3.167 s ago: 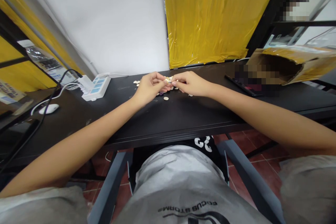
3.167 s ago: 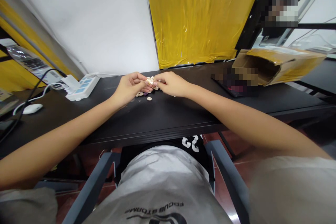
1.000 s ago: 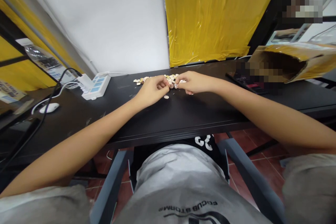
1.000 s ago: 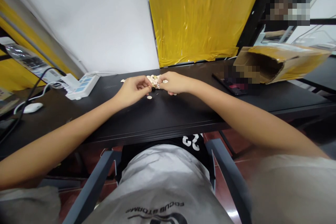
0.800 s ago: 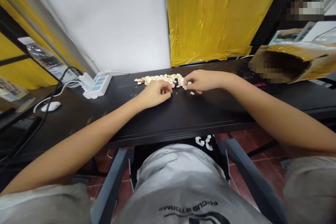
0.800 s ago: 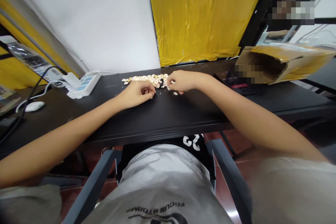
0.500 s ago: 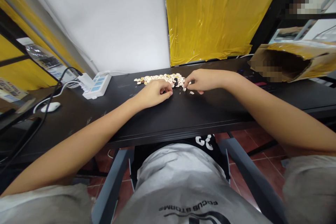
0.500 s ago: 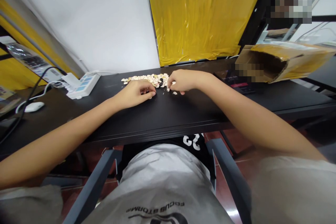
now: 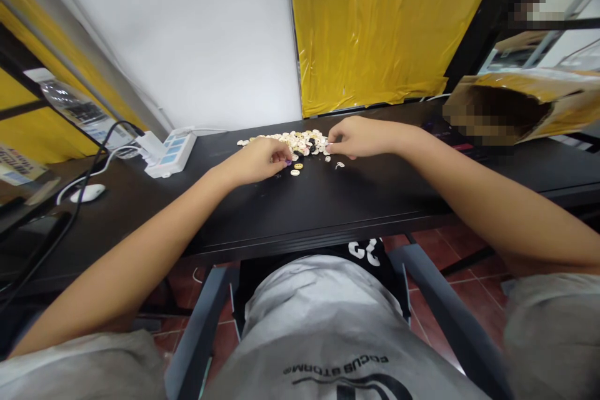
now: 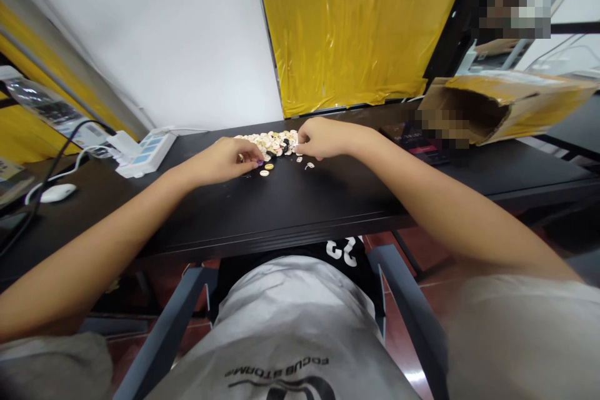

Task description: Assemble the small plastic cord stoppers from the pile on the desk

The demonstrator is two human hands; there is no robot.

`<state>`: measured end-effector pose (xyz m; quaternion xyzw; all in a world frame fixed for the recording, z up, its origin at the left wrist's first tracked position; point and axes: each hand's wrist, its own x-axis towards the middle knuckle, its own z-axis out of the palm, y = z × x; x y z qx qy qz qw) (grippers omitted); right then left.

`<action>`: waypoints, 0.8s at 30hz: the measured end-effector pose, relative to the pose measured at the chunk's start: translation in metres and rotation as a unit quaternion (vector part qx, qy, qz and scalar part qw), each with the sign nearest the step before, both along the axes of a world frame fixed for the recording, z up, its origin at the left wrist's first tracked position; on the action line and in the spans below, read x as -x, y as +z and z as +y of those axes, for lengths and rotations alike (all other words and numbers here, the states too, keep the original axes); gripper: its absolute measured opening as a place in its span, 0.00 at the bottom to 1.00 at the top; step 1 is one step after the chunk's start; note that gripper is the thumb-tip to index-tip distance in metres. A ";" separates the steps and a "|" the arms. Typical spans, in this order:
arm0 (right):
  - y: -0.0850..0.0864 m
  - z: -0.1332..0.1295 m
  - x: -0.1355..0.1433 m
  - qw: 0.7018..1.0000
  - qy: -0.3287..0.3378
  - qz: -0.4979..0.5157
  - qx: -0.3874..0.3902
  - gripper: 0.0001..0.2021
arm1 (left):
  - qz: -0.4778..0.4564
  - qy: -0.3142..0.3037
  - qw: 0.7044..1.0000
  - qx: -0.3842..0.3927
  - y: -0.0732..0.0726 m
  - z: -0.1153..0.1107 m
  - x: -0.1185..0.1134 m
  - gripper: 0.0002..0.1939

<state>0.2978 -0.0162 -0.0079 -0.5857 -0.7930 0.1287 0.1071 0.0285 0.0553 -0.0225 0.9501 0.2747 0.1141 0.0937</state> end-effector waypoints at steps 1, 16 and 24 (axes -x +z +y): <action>-0.001 0.001 0.001 1.000 -0.002 0.007 -0.005 0.11 | 0.002 0.007 1.000 -0.002 0.000 0.000 -0.001 0.11; -0.017 0.001 0.024 0.987 0.061 0.118 -0.086 0.07 | -0.129 0.042 0.990 -0.026 -0.006 -0.008 -0.011 0.01; -0.021 0.004 0.023 0.967 0.118 0.190 -0.121 0.08 | -0.308 0.017 0.920 0.243 -0.015 -0.014 -0.022 0.11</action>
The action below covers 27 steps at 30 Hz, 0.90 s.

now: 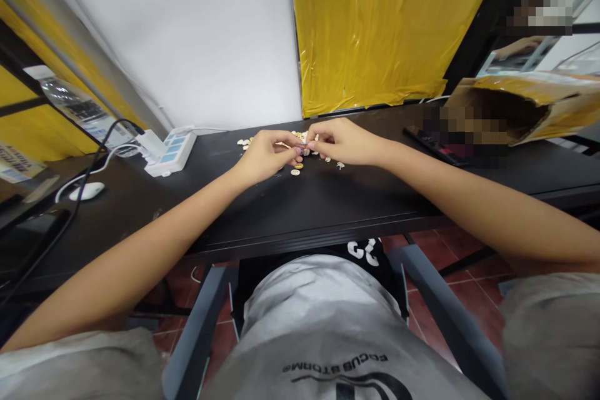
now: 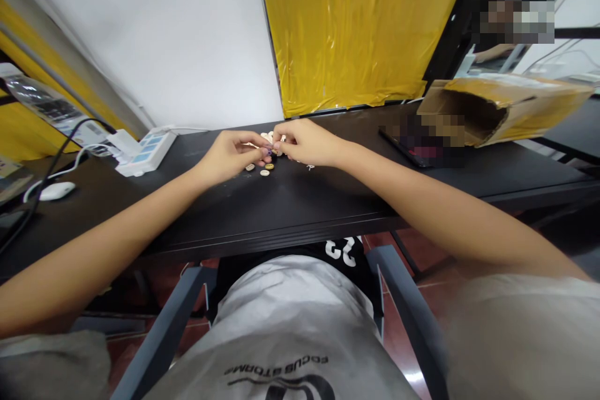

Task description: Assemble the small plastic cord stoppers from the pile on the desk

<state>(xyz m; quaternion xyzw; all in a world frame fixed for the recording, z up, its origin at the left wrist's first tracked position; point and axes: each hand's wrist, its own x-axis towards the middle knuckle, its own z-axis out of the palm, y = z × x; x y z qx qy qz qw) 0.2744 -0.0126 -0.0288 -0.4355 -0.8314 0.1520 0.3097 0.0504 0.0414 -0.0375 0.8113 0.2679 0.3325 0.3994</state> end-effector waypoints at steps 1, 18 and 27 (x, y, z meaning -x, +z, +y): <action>0.000 0.000 0.000 1.000 -0.006 0.001 -0.004 0.07 | -0.011 0.008 1.000 0.016 0.000 0.000 0.000 0.11; -0.001 0.003 -0.002 0.999 -0.018 -0.017 -0.043 0.12 | -0.108 0.022 0.988 0.110 -0.001 0.000 -0.002 0.16; 0.006 -0.005 0.000 0.988 -0.041 -0.117 -0.087 0.13 | -0.074 0.006 0.996 0.054 -0.005 0.001 -0.001 0.15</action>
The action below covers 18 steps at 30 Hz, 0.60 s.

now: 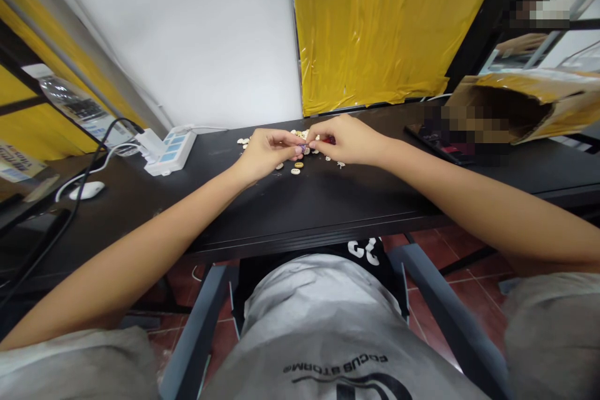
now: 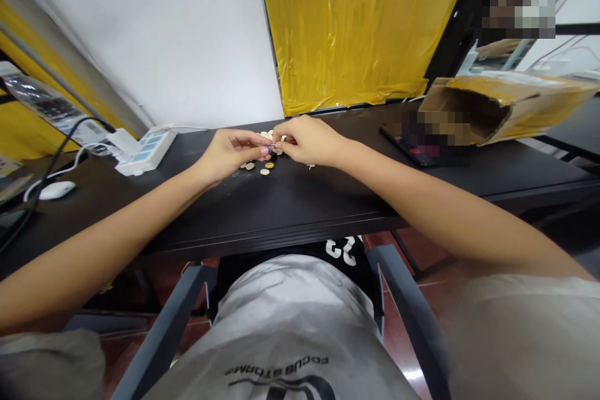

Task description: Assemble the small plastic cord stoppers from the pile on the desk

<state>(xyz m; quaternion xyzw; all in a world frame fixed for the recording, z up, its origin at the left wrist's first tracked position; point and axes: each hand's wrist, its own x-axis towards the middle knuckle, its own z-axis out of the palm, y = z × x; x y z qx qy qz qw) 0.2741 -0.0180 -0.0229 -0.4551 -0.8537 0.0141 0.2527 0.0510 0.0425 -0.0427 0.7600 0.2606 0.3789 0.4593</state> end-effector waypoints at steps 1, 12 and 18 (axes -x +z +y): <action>0.001 -0.001 0.000 1.000 -0.007 -0.007 -0.003 0.13 | 0.004 -0.004 1.000 -0.005 0.000 0.000 0.000 0.14; 0.002 0.001 -0.002 1.000 0.012 0.010 0.008 0.13 | 0.006 -0.006 1.000 -0.006 0.001 -0.001 -0.002 0.17; 0.002 -0.001 -0.001 1.000 -0.014 0.022 0.008 0.13 | -0.018 0.019 1.000 0.009 0.001 0.000 -0.004 0.13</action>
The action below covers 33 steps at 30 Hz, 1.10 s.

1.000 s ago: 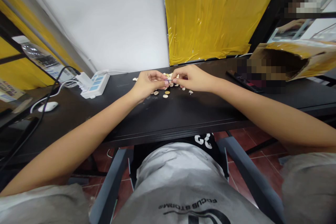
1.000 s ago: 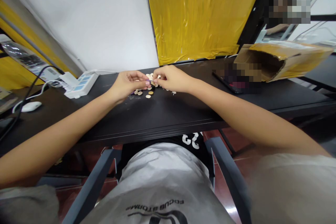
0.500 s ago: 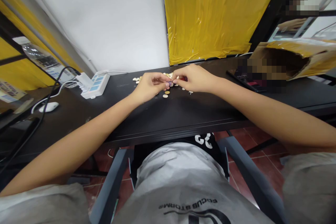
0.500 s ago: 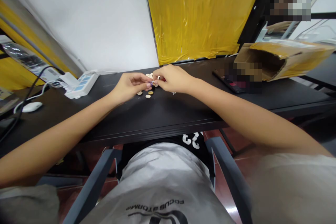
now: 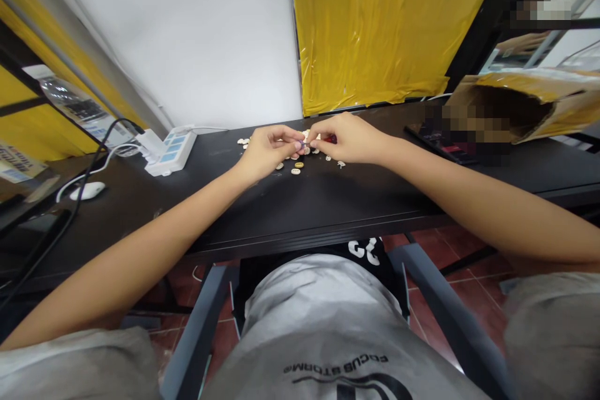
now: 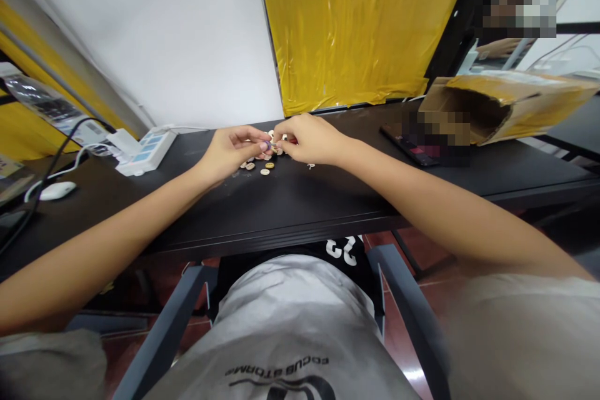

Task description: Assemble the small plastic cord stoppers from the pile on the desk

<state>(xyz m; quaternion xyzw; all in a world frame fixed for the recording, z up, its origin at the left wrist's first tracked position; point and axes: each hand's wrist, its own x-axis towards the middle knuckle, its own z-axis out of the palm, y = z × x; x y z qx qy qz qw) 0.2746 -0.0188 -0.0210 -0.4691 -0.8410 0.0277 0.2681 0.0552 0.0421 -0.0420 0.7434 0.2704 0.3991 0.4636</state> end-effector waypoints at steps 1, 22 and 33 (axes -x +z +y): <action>0.000 0.001 -0.001 1.000 0.004 0.016 -0.003 0.12 | -0.005 0.007 1.000 0.002 0.001 0.000 0.000 0.13; -0.016 0.014 0.003 0.965 0.055 0.203 0.156 0.05 | -0.054 0.046 0.996 0.054 0.012 -0.011 0.000 0.01; -0.016 0.016 0.002 0.972 0.058 0.189 0.128 0.06 | 0.003 0.063 0.997 0.050 0.007 -0.006 -0.002 0.06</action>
